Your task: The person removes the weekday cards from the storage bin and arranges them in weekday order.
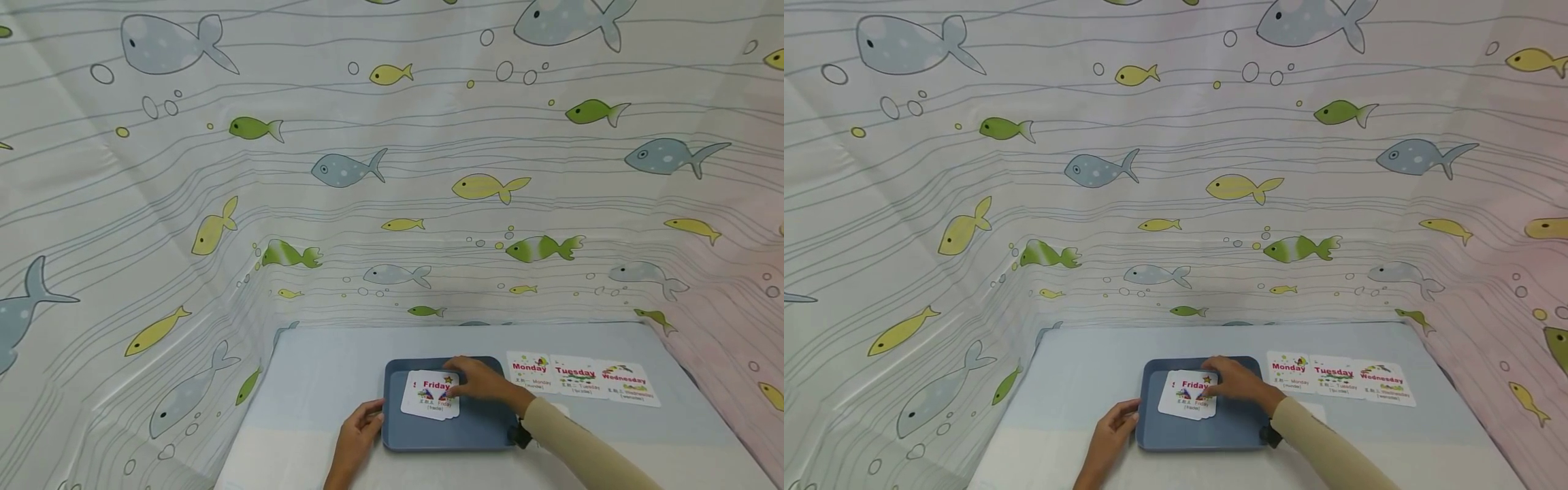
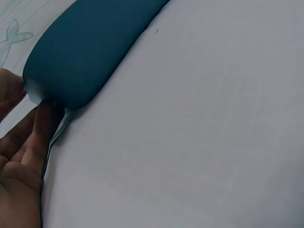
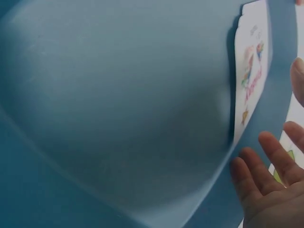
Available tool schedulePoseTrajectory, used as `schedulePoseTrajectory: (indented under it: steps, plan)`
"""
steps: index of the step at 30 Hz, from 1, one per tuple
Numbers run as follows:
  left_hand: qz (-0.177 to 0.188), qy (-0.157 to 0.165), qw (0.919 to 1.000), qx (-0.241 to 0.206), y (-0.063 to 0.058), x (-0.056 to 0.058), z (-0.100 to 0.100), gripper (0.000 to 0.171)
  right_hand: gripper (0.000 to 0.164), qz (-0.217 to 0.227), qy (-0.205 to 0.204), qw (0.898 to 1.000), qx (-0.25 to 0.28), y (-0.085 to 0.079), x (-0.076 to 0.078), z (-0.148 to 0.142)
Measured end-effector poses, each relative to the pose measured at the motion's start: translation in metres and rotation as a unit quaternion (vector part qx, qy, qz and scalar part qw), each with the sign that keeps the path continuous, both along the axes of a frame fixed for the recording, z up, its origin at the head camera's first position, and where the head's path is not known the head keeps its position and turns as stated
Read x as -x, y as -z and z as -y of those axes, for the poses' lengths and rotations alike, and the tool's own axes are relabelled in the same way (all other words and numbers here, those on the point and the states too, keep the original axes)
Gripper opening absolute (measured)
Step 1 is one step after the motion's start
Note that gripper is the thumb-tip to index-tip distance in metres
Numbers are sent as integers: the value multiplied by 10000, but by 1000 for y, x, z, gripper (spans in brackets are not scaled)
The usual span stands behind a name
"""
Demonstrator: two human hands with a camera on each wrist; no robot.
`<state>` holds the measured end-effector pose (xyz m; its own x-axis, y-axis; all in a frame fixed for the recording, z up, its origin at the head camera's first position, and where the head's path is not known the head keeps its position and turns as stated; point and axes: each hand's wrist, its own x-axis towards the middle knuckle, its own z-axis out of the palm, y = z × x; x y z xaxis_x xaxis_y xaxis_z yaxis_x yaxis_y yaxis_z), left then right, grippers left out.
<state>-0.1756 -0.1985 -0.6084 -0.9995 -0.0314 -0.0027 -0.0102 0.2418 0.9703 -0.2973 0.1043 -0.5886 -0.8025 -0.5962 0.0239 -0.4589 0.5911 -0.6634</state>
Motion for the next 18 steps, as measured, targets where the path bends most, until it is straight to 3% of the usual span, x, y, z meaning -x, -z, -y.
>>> schedulePoseTrajectory:
  steps: [14, 18]
  plan:
    - [-95, 104, 9999, 0, -2, -1, 1, 31, 57, -70, -185, 9995, -252, 5, 0, 5]
    - [-72, 37, 10000, 31, 4, 1, 0, 31, 57, -127, -229, 9993, -276, 6, 0, 4]
